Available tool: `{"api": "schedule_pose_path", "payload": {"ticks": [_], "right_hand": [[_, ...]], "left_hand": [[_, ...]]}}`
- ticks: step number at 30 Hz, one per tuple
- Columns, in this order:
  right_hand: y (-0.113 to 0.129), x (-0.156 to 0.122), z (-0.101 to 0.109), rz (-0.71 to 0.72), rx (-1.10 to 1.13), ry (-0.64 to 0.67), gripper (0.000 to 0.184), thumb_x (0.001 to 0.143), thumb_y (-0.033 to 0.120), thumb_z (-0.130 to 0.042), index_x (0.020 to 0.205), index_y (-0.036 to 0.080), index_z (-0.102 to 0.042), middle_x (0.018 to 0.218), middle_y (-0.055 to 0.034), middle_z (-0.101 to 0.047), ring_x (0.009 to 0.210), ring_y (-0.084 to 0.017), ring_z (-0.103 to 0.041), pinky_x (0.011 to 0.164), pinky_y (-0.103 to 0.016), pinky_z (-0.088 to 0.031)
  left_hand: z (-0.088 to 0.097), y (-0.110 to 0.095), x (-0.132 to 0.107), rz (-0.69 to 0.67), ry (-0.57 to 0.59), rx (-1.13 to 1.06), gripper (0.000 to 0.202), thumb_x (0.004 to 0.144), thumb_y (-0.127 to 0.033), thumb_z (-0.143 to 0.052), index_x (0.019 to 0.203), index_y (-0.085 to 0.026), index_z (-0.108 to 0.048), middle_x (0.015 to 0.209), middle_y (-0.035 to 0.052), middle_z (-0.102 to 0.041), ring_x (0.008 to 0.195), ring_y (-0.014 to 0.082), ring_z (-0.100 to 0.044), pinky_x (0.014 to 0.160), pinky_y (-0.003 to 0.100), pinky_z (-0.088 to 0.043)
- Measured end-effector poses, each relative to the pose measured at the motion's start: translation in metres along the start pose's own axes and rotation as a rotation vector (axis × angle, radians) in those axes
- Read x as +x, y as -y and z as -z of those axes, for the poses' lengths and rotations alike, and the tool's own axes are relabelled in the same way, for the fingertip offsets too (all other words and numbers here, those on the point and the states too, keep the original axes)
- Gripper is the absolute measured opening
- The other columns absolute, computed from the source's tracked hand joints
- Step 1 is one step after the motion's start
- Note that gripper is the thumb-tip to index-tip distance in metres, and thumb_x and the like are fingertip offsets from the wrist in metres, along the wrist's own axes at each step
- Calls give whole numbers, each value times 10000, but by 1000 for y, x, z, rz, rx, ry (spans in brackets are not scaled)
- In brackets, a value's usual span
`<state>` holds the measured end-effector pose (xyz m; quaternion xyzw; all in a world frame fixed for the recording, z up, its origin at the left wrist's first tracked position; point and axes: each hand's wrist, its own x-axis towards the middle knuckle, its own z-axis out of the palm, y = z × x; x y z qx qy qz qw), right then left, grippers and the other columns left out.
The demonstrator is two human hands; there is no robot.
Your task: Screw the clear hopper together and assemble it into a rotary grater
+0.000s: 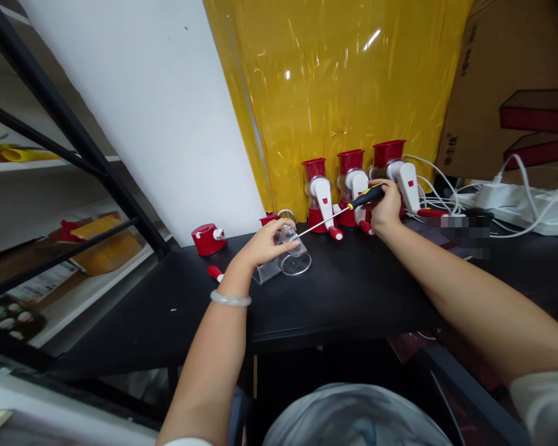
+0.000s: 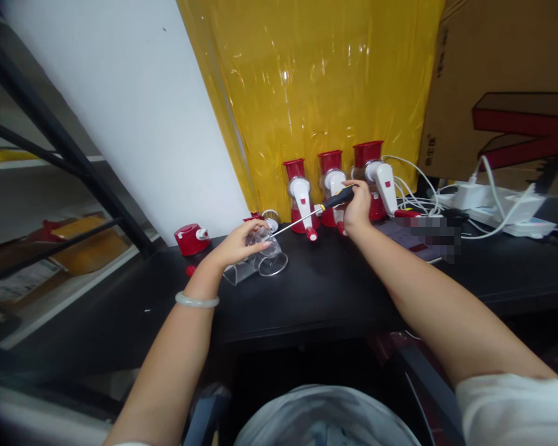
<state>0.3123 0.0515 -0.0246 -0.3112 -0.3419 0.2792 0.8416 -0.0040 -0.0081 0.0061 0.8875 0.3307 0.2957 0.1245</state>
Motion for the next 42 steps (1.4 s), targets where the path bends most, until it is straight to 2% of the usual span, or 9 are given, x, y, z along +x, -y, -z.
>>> {"api": "schedule_pose_path", "payload": {"ticks": [4,9,13,16,22,29,33,36,42], "right_hand": [[0,2,-2,2,-1,-19,274,869,522,-577,864,248,-576,726,26,-565,561,-127,-555,400,-219,-413],[1,2,-5,-6,-57,-58,408,798,618,-705,883,257,-533,709,61,-568,421,-71,-406,338,-208,-277],[4,-2,-4,-11,-81,-36,436,890,681,-539,864,245,-543,644,47,-519,427,-98,-428,359,-238,-320],[4,-3,-3,-37,1,-22,416,927,614,-428,847,235,-580,692,7,-532,525,-139,-529,396,-251,-392],[-2,4,-2,-76,59,-6,277,858,504,-578,822,230,-601,729,18,-542,572,-123,-556,391,-203,-392],[-6,9,-1,-10,-48,-10,467,807,677,-716,878,252,-535,642,77,-514,389,-68,-398,321,-195,-261],[-2,4,-1,7,-79,-44,493,874,742,-575,845,251,-537,616,49,-510,417,-103,-437,342,-226,-305],[0,2,-2,-33,-8,-66,464,931,687,-448,821,249,-560,645,12,-550,483,-140,-531,368,-247,-381],[-4,4,1,-21,-10,-43,343,907,561,-499,820,241,-588,720,6,-595,589,-136,-618,394,-203,-419]], "left_hand": [[0,-1,0,9,3,3,416,910,-532,-714,1191,-238,-628,1198,95,-690,1063,265,-649,955,439,-521],[-1,-1,0,11,-2,4,385,926,-517,-702,1189,-246,-627,1202,92,-690,1075,268,-647,975,450,-517],[-1,0,0,20,-3,7,370,936,-501,-696,1197,-248,-630,1211,92,-690,1088,271,-651,980,452,-521],[-2,0,0,18,-6,6,371,936,-503,-698,1199,-250,-633,1207,92,-690,1092,272,-650,987,458,-518],[-1,0,-1,25,3,-4,367,940,-502,-703,1202,-253,-639,1220,93,-679,1100,272,-641,999,466,-512],[-2,0,-2,20,-16,17,350,938,-477,-727,1214,-267,-674,1197,89,-644,1144,284,-616,1046,493,-514],[-2,-1,-2,-13,-13,1,315,970,-417,-700,1260,-294,-691,1247,84,-662,1182,283,-618,1108,519,-484],[-2,-3,-1,-23,-8,-1,304,986,-409,-682,1270,-304,-699,1271,85,-668,1215,289,-617,1133,523,-468],[-2,-3,-1,-17,-20,25,284,977,-449,-685,1197,-271,-701,1206,90,-664,1169,293,-617,1096,523,-490]]}}
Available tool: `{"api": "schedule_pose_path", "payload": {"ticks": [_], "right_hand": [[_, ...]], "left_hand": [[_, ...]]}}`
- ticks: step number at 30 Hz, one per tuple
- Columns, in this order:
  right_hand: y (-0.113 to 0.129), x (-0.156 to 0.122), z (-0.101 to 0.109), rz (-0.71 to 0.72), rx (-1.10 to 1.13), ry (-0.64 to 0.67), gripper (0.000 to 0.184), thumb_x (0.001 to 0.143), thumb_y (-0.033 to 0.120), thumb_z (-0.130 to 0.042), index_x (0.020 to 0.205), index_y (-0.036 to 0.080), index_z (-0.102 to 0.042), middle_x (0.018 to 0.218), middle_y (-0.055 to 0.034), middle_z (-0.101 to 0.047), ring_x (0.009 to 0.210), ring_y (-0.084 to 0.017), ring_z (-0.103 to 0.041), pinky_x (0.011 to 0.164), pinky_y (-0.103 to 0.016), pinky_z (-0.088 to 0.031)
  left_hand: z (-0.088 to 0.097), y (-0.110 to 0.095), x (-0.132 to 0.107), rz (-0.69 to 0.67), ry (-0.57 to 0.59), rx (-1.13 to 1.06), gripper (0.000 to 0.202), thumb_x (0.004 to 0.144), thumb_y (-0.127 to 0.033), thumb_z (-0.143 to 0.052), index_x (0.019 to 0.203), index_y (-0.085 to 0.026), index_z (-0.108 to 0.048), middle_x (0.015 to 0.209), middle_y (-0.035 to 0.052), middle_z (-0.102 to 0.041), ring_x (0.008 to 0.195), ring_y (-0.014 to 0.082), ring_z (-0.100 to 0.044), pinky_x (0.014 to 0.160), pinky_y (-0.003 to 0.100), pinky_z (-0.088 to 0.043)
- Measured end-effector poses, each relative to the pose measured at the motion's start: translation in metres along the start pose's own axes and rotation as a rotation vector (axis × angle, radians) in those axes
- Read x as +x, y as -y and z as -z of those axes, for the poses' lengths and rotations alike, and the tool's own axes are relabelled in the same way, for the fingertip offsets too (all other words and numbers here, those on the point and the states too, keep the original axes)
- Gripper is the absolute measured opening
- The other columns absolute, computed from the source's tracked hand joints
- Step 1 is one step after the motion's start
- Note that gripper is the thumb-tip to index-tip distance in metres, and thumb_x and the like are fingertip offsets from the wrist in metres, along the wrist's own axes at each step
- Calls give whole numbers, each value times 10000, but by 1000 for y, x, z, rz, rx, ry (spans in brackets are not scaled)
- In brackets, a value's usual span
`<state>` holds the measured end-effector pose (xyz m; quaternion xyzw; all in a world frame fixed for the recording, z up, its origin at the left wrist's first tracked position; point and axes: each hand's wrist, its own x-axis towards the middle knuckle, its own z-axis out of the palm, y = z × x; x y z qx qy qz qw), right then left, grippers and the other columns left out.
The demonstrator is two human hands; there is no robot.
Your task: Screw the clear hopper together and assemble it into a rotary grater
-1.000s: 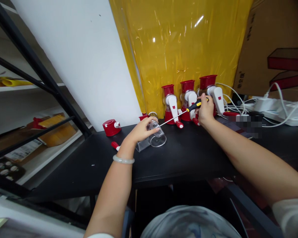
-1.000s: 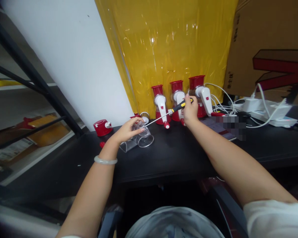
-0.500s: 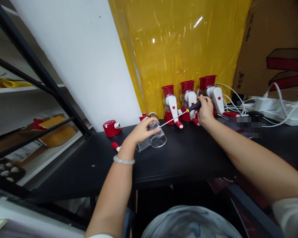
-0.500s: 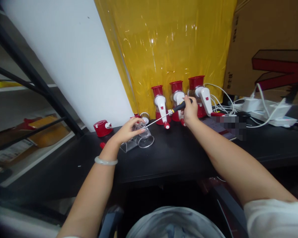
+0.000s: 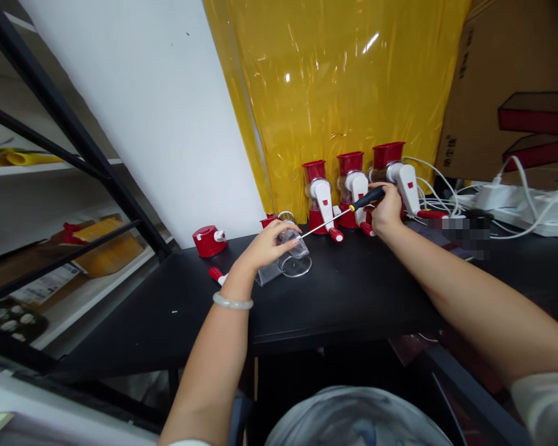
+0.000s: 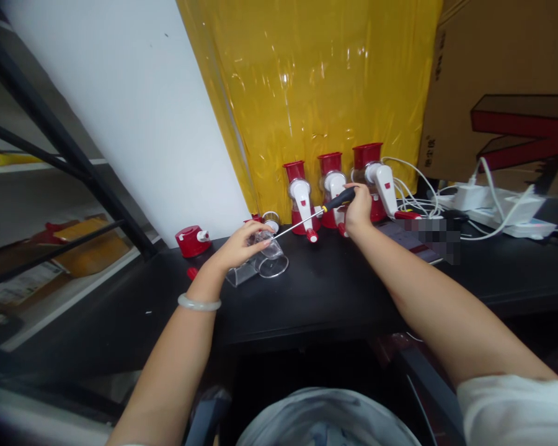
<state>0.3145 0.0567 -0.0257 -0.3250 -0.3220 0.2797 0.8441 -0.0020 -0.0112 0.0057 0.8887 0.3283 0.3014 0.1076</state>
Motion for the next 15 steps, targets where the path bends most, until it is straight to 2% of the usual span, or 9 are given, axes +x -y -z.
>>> {"api": "schedule_pose_path", "payload": {"ticks": [4,8,11,15], "right_hand": [[0,3,-2,17,-18,-6,306,854,547,-619,848,243,-581,692,43,-565,477,-101,-507,358,-205,-384],[3,1,-4,49,-46,0,400,810,616,-699,851,249,-544,672,61,-544,404,-71,-394,330,-208,-318],[3,-2,-4,41,-32,1,421,876,662,-593,831,246,-543,642,43,-515,434,-102,-447,352,-227,-354],[3,-4,-2,-21,39,1,366,935,552,-438,831,235,-589,677,11,-548,525,-141,-548,395,-238,-413]], "left_hand": [[0,0,-1,8,4,19,275,973,-435,-684,1190,-267,-688,1180,86,-644,1148,286,-604,1079,509,-496],[0,0,-1,17,9,26,275,974,-434,-674,1188,-261,-681,1167,86,-628,1130,281,-596,1054,494,-503],[0,0,-1,16,6,26,273,968,-431,-679,1182,-262,-675,1176,79,-621,1143,279,-594,1066,492,-496],[0,-1,-1,16,6,19,296,964,-455,-679,1182,-254,-669,1170,77,-614,1145,277,-594,1073,494,-491]]}}
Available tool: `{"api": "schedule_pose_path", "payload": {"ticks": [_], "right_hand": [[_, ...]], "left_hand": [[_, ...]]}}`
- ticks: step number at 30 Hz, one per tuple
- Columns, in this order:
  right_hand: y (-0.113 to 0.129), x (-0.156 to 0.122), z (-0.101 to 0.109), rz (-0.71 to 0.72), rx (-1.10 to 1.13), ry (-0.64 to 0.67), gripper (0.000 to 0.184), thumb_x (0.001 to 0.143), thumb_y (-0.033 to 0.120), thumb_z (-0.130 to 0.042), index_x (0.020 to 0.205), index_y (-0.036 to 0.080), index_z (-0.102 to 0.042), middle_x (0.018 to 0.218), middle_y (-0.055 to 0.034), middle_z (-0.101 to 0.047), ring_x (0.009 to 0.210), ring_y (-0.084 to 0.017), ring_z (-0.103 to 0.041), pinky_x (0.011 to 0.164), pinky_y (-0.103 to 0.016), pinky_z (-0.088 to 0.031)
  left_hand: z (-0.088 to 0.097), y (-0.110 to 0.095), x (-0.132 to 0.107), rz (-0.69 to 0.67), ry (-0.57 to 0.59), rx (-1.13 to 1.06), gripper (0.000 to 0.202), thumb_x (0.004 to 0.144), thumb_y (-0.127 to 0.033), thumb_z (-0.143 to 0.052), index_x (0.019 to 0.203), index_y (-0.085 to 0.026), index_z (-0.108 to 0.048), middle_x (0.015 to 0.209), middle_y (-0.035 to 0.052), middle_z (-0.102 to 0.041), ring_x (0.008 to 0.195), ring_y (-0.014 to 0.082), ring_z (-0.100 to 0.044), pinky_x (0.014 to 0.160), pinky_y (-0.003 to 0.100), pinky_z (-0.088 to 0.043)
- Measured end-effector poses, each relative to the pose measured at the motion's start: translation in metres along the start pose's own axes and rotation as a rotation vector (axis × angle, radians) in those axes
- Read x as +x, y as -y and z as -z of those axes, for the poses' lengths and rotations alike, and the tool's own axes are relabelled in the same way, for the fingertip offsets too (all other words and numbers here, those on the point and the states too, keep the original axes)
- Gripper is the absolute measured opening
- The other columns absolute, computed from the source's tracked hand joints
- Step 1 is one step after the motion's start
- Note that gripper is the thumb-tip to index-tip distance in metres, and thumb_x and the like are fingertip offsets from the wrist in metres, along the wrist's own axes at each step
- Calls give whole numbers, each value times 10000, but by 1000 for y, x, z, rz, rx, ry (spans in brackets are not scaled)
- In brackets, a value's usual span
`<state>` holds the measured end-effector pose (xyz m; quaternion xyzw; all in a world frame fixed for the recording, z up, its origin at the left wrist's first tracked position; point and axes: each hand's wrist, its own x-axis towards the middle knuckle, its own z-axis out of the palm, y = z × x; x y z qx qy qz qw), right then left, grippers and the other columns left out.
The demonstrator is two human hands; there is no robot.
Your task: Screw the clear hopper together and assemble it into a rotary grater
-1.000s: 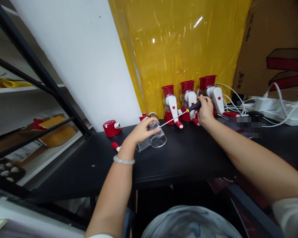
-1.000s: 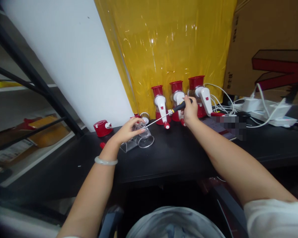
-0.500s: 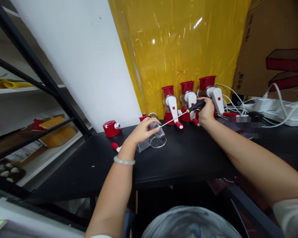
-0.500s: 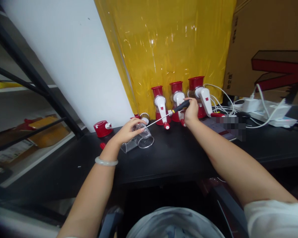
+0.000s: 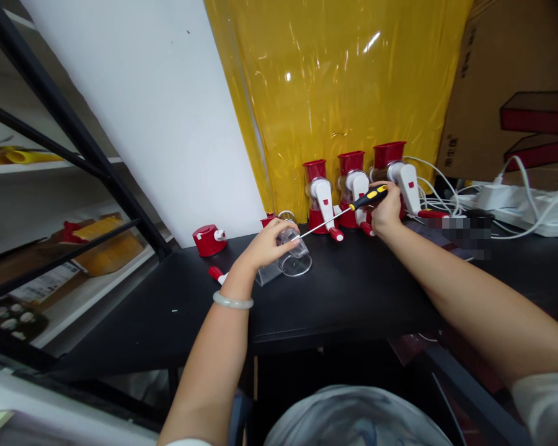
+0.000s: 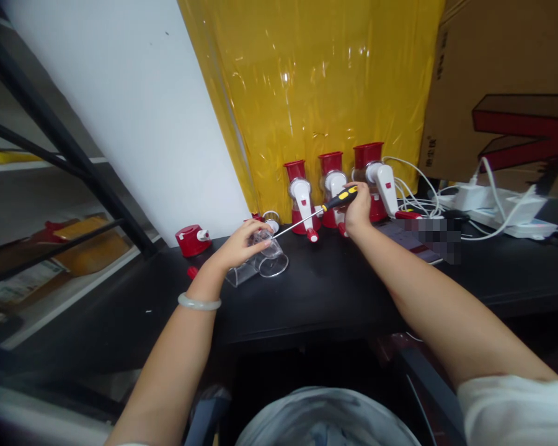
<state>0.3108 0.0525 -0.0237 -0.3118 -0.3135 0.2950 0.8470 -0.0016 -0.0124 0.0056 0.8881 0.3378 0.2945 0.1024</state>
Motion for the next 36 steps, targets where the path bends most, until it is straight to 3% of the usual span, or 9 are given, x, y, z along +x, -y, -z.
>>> {"api": "schedule_pose_path", "payload": {"ticks": [5,12,17,21,26,32,36], "right_hand": [[1,2,1,17,-22,8,229,894,424,-530,834,224,-625,703,18,-581,545,-123,-574,380,-202,-409],[1,5,-1,42,-84,-6,349,803,525,-748,850,241,-551,621,82,-562,351,-67,-437,289,-182,-299],[2,2,1,42,-43,25,362,901,588,-570,806,239,-557,578,64,-527,358,-88,-467,302,-200,-352],[1,2,2,-20,28,41,317,941,502,-455,828,237,-588,649,33,-567,475,-108,-565,354,-189,-411],[-2,6,2,-10,-37,20,254,890,459,-556,829,220,-616,699,25,-564,501,-105,-554,362,-197,-415],[-3,7,-1,49,-90,18,389,820,596,-705,905,259,-532,662,77,-531,393,-71,-405,338,-203,-345],[0,4,-2,66,-114,14,418,853,656,-626,863,251,-521,663,50,-518,419,-97,-448,344,-222,-343]], "left_hand": [[0,0,0,14,8,-1,295,967,-459,-676,1185,-260,-665,1175,80,-606,1142,279,-593,1041,486,-511],[0,0,-1,11,4,15,290,964,-453,-682,1179,-259,-657,1165,76,-604,1147,277,-589,1069,494,-497],[0,2,0,8,9,10,307,959,-469,-685,1180,-257,-663,1170,79,-605,1138,278,-593,1060,488,-500],[0,2,0,12,9,3,321,956,-479,-685,1185,-256,-663,1173,80,-602,1139,279,-595,1054,484,-504],[0,1,0,15,5,10,315,960,-486,-675,1179,-260,-663,1174,75,-600,1152,277,-592,1065,484,-498],[-1,4,0,8,5,19,307,963,-480,-679,1184,-268,-659,1184,79,-606,1141,279,-600,1040,488,-516],[-1,3,0,21,8,14,299,961,-468,-683,1181,-266,-660,1178,79,-603,1134,278,-601,1035,491,-524]]}}
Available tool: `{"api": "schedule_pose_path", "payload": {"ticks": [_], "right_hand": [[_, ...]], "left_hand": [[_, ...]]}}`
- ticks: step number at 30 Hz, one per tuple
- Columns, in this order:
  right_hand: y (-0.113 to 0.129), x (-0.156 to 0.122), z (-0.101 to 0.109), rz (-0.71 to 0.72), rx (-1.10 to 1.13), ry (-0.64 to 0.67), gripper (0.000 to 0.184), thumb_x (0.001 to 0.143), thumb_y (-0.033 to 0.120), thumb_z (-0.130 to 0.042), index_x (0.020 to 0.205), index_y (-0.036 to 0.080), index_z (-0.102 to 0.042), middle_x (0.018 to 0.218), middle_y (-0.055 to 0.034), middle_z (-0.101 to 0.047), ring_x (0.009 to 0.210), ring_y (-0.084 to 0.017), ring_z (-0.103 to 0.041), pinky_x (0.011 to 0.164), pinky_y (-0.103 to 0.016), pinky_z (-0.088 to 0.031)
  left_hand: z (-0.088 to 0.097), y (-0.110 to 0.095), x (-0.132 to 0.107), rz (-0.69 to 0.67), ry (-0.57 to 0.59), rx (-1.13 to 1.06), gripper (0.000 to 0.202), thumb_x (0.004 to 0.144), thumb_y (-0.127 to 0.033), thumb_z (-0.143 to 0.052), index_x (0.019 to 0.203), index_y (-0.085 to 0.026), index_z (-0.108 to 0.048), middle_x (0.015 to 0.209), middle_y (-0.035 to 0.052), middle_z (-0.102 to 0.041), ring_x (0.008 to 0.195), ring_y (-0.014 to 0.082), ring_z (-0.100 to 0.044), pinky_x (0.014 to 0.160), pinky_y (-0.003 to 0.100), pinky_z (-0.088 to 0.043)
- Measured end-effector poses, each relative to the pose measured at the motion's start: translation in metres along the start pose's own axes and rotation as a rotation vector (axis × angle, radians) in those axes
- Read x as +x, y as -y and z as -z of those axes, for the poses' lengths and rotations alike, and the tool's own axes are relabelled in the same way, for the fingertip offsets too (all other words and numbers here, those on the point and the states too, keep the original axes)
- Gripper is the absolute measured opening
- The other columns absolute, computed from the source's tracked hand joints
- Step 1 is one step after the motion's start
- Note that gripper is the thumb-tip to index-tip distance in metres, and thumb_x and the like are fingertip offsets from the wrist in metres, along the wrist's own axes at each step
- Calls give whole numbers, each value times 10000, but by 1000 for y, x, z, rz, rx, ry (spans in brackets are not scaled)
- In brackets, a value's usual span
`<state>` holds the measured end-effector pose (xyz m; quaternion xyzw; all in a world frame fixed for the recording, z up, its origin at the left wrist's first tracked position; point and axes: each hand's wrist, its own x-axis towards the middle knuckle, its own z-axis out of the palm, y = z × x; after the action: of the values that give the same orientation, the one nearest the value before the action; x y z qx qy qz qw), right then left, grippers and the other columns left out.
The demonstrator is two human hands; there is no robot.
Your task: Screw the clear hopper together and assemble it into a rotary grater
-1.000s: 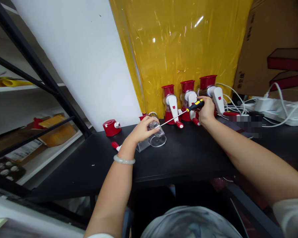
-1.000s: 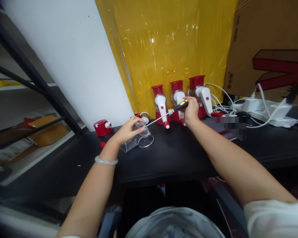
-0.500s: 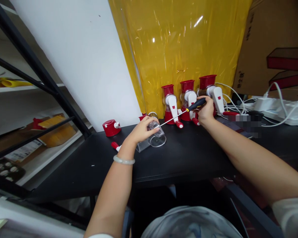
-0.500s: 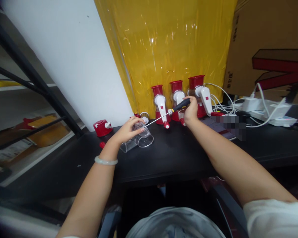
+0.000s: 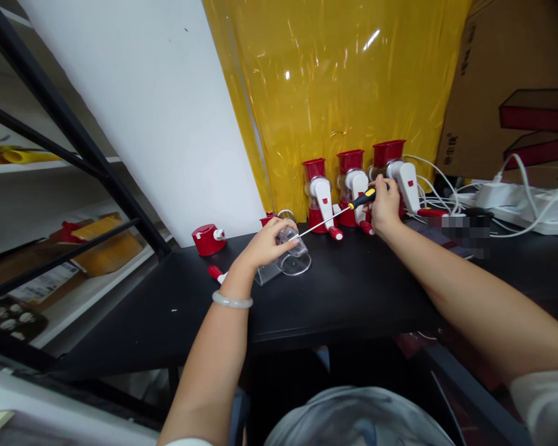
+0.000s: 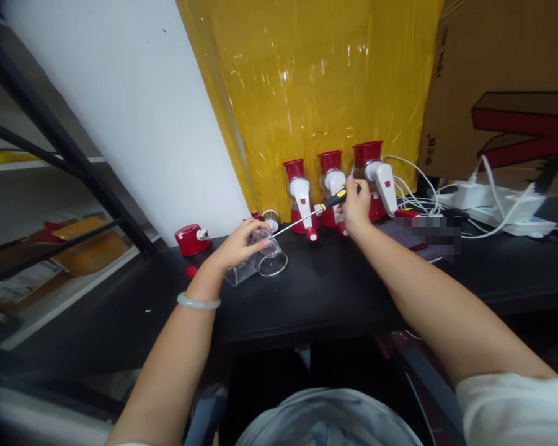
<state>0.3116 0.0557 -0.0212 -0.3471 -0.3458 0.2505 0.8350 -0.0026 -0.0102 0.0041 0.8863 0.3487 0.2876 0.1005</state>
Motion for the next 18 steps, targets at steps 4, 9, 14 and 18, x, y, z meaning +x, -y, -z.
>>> {"api": "schedule_pose_path", "payload": {"ticks": [4,9,14,18], "right_hand": [[1,-4,2,-22,56,9,405,929,617,-434,859,241,-564,697,7,-538,520,-145,-551,394,-243,-417],[1,-2,3,-39,42,8,300,914,506,-468,878,238,-600,746,3,-574,564,-137,-573,401,-219,-403],[-3,2,2,-25,11,10,343,869,588,-623,915,253,-560,690,54,-544,431,-85,-448,349,-205,-334],[-4,1,1,17,-8,18,455,819,674,-688,912,266,-510,665,81,-520,381,-63,-388,321,-201,-274]], "left_hand": [[0,-1,0,6,1,1,301,963,-471,-681,1185,-269,-660,1176,76,-599,1141,278,-597,1043,490,-520],[0,-1,0,8,2,2,310,962,-481,-680,1192,-275,-659,1181,79,-601,1141,282,-598,1041,498,-520],[0,-1,0,11,4,0,302,962,-476,-681,1189,-278,-658,1203,81,-601,1149,283,-605,1052,507,-516],[1,-2,0,14,2,-1,293,962,-465,-682,1181,-273,-658,1205,81,-599,1160,283,-599,1061,501,-511]]}}
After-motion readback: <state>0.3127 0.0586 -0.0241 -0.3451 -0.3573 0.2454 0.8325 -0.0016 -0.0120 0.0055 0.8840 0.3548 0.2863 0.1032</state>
